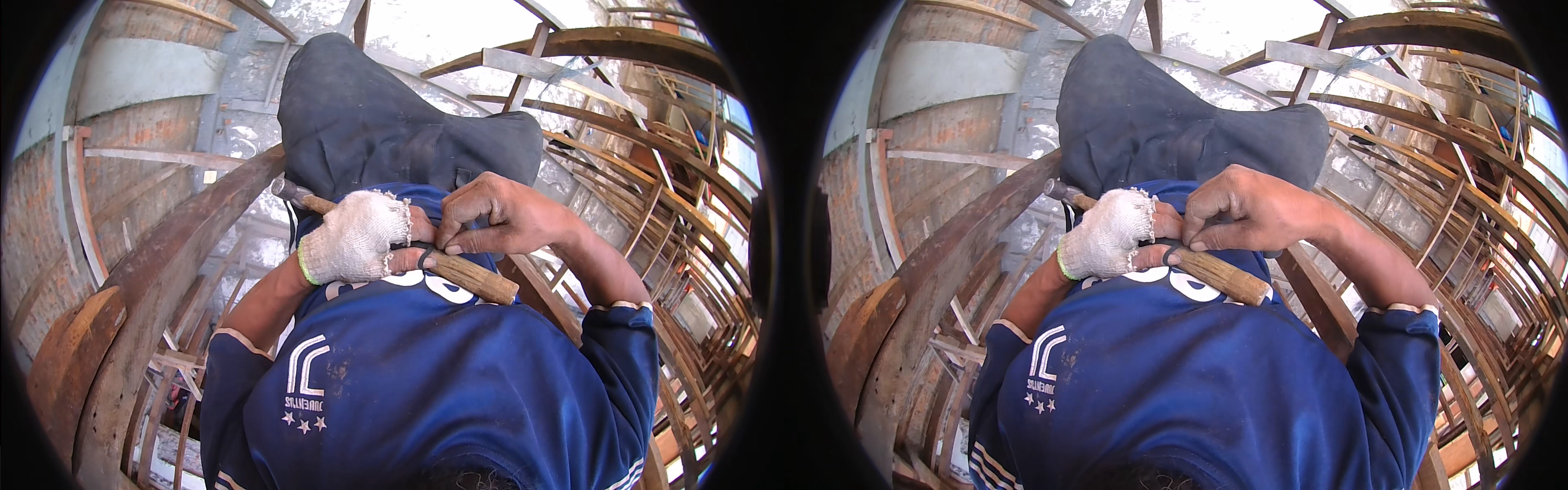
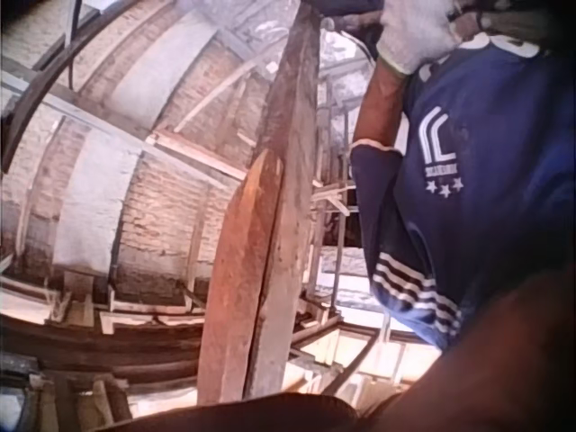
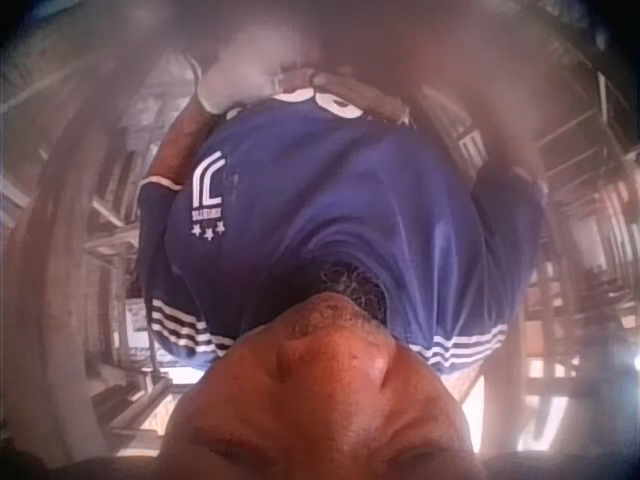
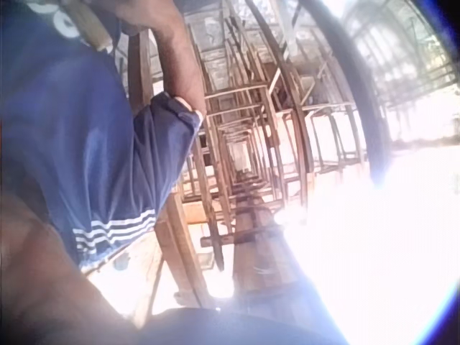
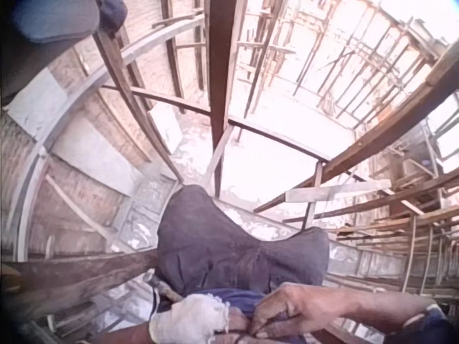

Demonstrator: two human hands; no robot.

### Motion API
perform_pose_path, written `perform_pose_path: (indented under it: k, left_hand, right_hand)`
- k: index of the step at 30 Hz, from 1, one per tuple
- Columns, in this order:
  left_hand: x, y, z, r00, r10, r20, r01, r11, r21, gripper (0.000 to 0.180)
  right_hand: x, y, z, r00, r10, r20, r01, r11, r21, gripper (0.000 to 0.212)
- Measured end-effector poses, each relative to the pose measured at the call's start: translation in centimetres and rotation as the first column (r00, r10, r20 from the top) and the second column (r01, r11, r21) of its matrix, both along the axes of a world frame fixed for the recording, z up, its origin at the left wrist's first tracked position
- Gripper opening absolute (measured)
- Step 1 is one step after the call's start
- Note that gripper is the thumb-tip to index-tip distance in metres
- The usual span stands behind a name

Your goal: The person shaves a wooden stick using a knife and then fits the sharpened end into a metal tube.

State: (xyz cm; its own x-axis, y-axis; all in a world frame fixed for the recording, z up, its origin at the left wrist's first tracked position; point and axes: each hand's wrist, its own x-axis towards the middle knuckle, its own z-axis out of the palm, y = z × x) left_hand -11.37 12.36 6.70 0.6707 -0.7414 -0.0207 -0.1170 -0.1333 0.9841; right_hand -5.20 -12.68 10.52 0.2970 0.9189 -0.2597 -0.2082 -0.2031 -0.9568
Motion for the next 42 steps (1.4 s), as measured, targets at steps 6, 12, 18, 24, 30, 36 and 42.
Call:
perform_pose_path:
  k: [6, 12, 18, 24, 30, 36, 42]
  left_hand:
    - [-0.2, 0.4, -0.4, 1.000, -0.006, 0.020, 0.006, 1.000, -0.004, 0.039]
    - [0.2, 0.3, 0.1, 0.998, -0.049, -0.045, 0.049, 0.999, -0.006, 0.038]
    - [0.6, -0.3, 0.6, 0.999, -0.013, -0.040, 0.016, 0.997, 0.081, 0.034]
    - [0.5, -1.1, 0.2, 0.991, 0.118, -0.065, -0.118, 0.993, 0.010, 0.023]
    - [2.3, -3.1, -1.7, 0.988, 0.153, -0.004, -0.151, 0.979, 0.138, 0.024]
    - [2.4, -4.2, -3.5, 0.979, 0.201, 0.034, -0.203, 0.941, 0.270, 0.032]
    - [3.5, -4.8, -4.9, 0.979, 0.203, -0.007, -0.184, 0.900, 0.395, 0.038]
  right_hand:
    - [-0.2, 0.7, -0.5, 0.999, 0.012, -0.040, -0.012, 1.000, 0.000, 0.012]
    - [-1.6, -0.3, -0.6, 0.995, -0.096, -0.040, 0.097, 0.995, 0.019, 0.013]
    - [-3.0, -0.8, -0.9, 0.902, -0.276, -0.331, 0.236, 0.959, -0.155, 0.018]
    - [-2.2, -1.1, -1.7, 0.962, -0.253, -0.100, 0.248, 0.967, -0.058, 0.023]
    - [4.1, -2.7, -2.6, 0.988, -0.153, 0.011, 0.152, 0.967, -0.206, 0.023]
    - [6.4, -2.7, -3.0, 0.967, -0.049, 0.251, 0.120, 0.955, -0.272, 0.035]
    - [5.8, -2.1, -4.6, 0.963, 0.094, 0.251, -0.031, 0.969, -0.244, 0.049]
